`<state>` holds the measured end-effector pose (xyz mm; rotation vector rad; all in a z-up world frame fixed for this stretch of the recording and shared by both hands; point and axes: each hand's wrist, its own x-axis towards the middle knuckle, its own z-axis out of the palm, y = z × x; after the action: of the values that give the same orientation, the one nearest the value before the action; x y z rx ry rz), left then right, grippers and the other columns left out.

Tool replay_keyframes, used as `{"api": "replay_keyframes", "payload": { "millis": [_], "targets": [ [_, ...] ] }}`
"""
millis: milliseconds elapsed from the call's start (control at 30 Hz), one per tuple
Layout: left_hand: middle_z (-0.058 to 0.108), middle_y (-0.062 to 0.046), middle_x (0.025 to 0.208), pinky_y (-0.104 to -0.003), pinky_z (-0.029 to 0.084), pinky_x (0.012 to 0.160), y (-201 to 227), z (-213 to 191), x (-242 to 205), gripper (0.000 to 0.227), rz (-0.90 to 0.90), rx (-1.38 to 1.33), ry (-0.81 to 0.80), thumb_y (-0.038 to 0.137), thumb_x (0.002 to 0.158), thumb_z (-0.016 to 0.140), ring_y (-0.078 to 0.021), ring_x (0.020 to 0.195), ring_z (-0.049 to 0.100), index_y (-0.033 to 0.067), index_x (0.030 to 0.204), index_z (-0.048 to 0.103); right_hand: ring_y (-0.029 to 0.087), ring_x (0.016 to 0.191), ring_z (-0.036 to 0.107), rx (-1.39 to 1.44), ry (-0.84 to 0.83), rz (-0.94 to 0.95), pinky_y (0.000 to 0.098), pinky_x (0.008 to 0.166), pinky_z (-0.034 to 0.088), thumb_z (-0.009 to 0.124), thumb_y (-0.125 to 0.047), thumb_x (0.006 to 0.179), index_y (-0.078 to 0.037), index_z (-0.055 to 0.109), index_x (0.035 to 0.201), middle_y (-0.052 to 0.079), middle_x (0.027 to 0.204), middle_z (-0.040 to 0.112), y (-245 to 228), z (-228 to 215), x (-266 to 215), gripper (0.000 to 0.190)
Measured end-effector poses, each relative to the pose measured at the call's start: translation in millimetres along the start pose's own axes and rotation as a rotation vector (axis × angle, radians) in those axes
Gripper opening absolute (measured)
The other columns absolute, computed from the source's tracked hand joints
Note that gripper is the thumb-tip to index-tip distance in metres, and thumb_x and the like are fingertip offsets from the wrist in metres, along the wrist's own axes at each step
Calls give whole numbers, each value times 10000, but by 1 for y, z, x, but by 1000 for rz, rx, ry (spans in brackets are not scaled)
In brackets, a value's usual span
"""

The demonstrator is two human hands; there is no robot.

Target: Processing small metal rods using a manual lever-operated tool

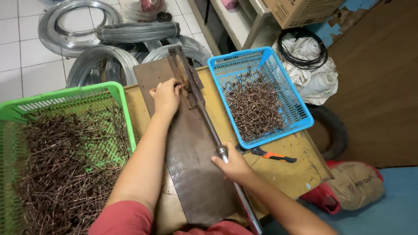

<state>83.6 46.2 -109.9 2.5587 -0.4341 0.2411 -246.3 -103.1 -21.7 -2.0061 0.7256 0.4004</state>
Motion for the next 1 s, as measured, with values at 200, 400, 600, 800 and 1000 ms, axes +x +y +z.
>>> {"api": "replay_keyframes", "payload": {
  "millis": [200,400,600,800,1000],
  "targets": [
    [749,111,1096,-647,384,1082,-3,-10,4,86,24,-75,-84,384,1058,705,-199,1134,676,378,1132,747,212,339,582,369,-93,-132,279,321,482,673,-181,1029,-172,396,1516,97,608,599,-48,-59,-27,560],
    [782,74,1157,-642,375,1082,4,-25,1,116,27,-122,-150,309,1044,737,-222,1198,695,346,1144,783,230,383,608,387,-214,-155,386,302,532,623,-164,1028,-117,312,1580,121,683,583,-118,-91,-65,635],
    [795,66,1233,-615,392,1074,3,-22,1,205,-86,-212,-337,323,1011,774,-246,1265,697,327,1215,789,237,369,611,428,-220,-177,409,287,533,640,-146,1018,-83,308,1580,134,678,575,-115,-93,-61,656],
    [816,-180,1175,-492,508,995,-2,-54,-7,269,-19,-586,-731,175,988,775,-310,1152,739,85,1240,791,213,372,610,384,-229,-168,355,296,520,639,-139,1029,-99,310,1585,82,667,571,-110,-88,-63,648],
    [824,27,1001,-131,553,755,-12,-50,-11,203,-85,-1213,-922,89,970,772,-7,881,750,79,1170,740,225,353,607,366,-206,-198,302,320,516,690,-81,1018,-124,369,1546,87,646,582,-27,-48,-18,620]
  ]
}}
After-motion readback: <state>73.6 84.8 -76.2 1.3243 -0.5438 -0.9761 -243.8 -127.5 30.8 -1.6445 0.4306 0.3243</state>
